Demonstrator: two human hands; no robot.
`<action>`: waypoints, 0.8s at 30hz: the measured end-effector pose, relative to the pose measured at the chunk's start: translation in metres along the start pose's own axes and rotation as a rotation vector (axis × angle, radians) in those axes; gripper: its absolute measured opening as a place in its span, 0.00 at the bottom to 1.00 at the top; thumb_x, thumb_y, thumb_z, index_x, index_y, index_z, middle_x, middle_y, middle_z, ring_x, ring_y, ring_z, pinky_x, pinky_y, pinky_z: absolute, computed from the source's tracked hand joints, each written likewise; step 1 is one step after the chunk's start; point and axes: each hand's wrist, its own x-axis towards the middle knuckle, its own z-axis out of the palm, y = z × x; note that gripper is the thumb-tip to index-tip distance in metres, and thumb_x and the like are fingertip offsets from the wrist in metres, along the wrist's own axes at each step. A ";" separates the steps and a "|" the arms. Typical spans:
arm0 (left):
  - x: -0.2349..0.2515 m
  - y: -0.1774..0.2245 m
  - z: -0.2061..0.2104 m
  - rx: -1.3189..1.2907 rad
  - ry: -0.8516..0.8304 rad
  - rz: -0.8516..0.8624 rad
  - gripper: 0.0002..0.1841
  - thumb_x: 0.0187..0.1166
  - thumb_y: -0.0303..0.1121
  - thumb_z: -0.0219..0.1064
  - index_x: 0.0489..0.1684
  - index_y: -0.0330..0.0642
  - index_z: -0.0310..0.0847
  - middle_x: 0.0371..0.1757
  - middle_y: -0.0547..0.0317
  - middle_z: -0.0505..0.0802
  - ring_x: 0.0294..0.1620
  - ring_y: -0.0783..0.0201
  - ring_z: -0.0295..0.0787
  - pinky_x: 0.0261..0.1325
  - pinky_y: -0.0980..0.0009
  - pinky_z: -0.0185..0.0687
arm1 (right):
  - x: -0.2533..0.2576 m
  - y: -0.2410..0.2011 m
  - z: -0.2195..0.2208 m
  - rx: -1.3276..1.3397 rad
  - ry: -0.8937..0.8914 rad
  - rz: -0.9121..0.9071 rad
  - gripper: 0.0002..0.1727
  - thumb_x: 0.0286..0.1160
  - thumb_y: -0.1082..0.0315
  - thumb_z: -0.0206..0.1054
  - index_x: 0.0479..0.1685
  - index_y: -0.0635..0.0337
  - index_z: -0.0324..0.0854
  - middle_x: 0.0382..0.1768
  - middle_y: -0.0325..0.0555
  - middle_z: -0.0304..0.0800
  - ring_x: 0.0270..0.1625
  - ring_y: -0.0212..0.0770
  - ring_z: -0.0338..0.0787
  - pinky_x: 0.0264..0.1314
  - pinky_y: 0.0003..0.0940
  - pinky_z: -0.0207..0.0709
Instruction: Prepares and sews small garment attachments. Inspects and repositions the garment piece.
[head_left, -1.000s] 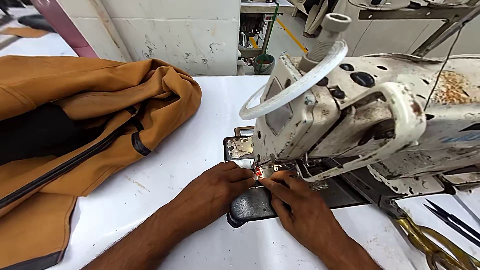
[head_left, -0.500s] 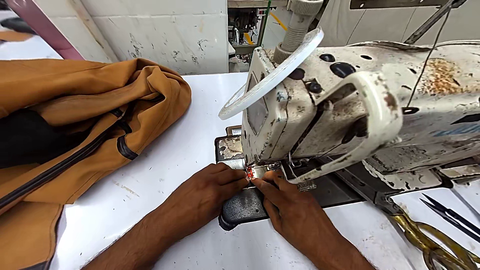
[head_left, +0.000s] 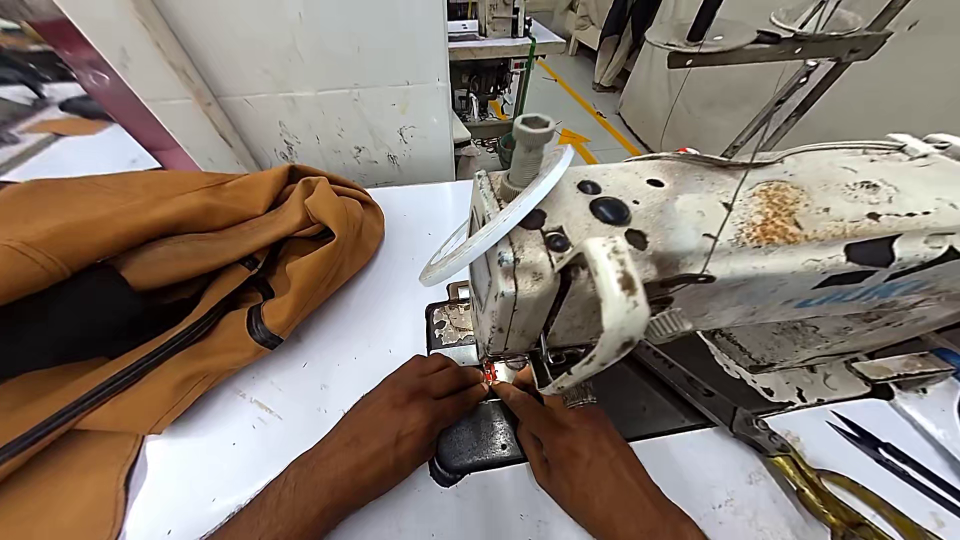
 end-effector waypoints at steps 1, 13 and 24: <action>0.000 0.000 0.000 -0.003 0.001 0.001 0.23 0.79 0.23 0.55 0.64 0.53 0.90 0.66 0.69 0.92 0.66 0.66 0.86 0.69 0.69 0.80 | 0.000 0.000 0.000 0.001 -0.001 0.001 0.21 0.75 0.68 0.58 0.61 0.45 0.92 0.51 0.45 0.92 0.51 0.42 0.91 0.53 0.32 0.86; -0.001 -0.003 0.001 -0.009 0.012 -0.012 0.22 0.80 0.24 0.54 0.63 0.54 0.90 0.66 0.70 0.92 0.68 0.66 0.85 0.70 0.69 0.80 | 0.000 -0.001 0.001 -0.021 -0.020 0.000 0.22 0.73 0.69 0.59 0.63 0.45 0.91 0.51 0.46 0.91 0.51 0.44 0.91 0.53 0.33 0.86; 0.000 -0.002 0.000 -0.004 0.009 -0.016 0.21 0.81 0.24 0.55 0.62 0.53 0.91 0.64 0.71 0.92 0.67 0.68 0.85 0.71 0.70 0.79 | -0.004 0.005 -0.002 0.059 0.009 -0.034 0.23 0.72 0.69 0.58 0.62 0.43 0.92 0.50 0.43 0.92 0.51 0.41 0.91 0.51 0.32 0.86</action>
